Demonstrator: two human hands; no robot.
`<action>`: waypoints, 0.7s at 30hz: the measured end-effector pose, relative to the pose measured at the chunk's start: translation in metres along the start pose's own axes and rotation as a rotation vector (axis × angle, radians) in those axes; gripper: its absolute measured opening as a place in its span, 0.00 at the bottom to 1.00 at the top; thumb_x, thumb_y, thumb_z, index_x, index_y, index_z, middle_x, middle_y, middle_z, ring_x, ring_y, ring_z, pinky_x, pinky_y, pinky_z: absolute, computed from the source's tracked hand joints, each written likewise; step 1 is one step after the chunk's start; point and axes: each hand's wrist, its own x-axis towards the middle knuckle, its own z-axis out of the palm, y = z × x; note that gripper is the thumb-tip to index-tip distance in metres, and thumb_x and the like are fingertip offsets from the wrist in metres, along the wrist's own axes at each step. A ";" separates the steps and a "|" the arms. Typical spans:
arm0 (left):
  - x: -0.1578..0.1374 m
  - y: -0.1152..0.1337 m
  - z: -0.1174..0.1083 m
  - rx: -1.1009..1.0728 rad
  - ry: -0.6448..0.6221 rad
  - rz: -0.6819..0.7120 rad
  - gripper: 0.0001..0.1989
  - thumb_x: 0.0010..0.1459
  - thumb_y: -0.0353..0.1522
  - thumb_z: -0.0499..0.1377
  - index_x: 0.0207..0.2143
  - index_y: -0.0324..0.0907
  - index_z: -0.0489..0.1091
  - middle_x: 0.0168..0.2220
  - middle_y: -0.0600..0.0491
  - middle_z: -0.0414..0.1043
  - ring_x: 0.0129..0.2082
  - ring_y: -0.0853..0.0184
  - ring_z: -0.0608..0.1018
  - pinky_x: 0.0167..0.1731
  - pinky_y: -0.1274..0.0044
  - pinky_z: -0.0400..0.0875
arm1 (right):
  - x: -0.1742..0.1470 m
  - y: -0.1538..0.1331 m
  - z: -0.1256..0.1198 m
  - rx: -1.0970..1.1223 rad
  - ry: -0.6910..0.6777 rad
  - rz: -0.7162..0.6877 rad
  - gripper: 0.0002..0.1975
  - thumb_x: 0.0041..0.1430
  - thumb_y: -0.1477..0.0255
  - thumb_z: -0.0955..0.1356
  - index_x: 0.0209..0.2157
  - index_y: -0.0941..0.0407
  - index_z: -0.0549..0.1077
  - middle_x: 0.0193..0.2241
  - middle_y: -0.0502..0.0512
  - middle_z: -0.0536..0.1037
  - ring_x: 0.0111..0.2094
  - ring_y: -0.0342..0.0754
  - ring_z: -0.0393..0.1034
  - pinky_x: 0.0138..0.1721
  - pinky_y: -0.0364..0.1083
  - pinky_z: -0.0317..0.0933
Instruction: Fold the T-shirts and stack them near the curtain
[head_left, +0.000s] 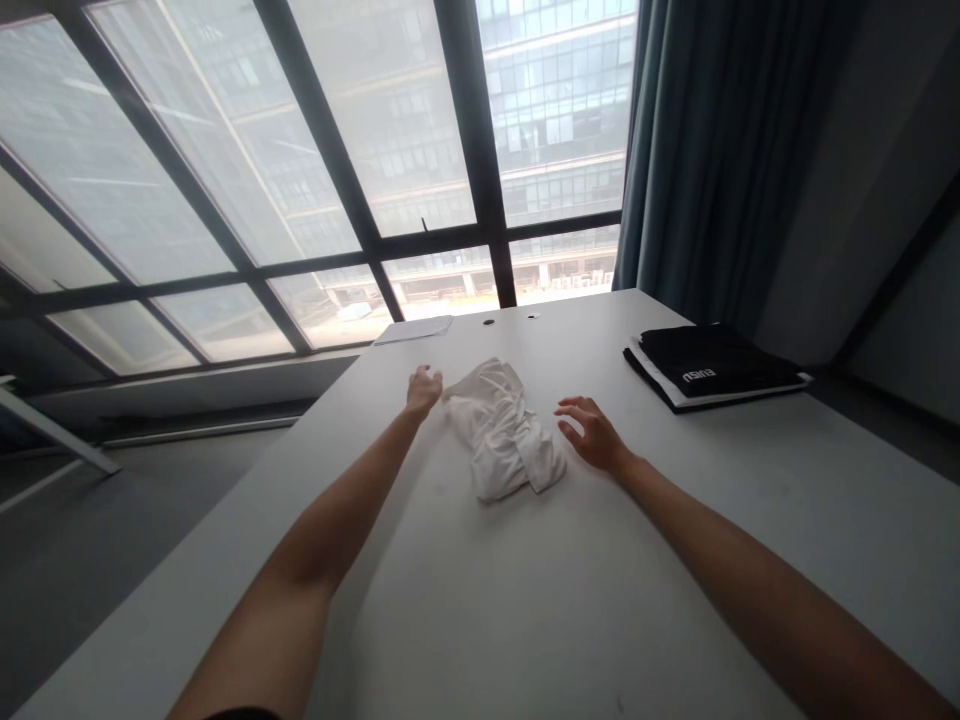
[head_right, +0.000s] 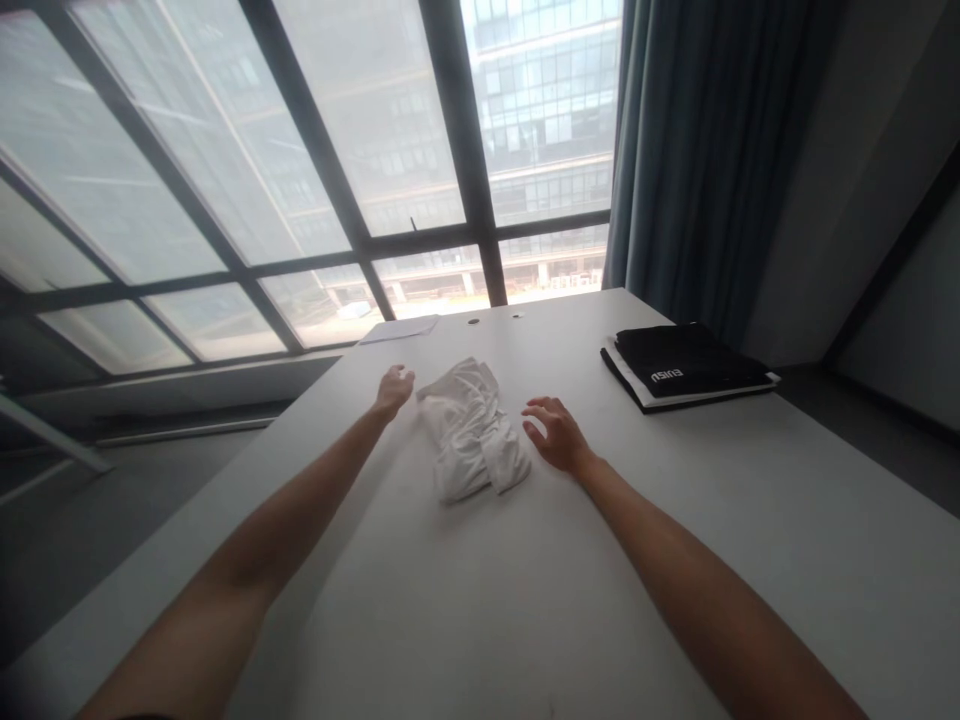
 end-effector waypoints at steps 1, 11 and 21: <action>-0.004 -0.003 -0.001 0.019 0.020 0.048 0.18 0.62 0.35 0.58 0.52 0.36 0.71 0.53 0.37 0.74 0.56 0.52 0.74 0.57 0.61 0.68 | 0.000 -0.003 0.000 0.000 -0.030 -0.027 0.10 0.67 0.69 0.66 0.46 0.54 0.77 0.49 0.62 0.76 0.52 0.57 0.69 0.55 0.58 0.64; -0.086 -0.001 0.071 0.200 -0.293 0.648 0.16 0.60 0.35 0.63 0.49 0.44 0.78 0.52 0.46 0.76 0.52 0.57 0.77 0.58 0.67 0.69 | -0.001 -0.050 0.006 0.047 -0.376 -0.218 0.15 0.64 0.71 0.70 0.52 0.52 0.75 0.50 0.58 0.79 0.52 0.54 0.70 0.55 0.53 0.63; -0.081 -0.039 0.017 0.075 -0.059 0.489 0.06 0.53 0.29 0.61 0.33 0.41 0.78 0.38 0.50 0.76 0.35 0.65 0.80 0.38 0.74 0.78 | 0.002 -0.008 0.001 -0.067 -0.169 0.196 0.07 0.63 0.77 0.67 0.38 0.55 0.78 0.38 0.56 0.81 0.42 0.50 0.73 0.46 0.46 0.62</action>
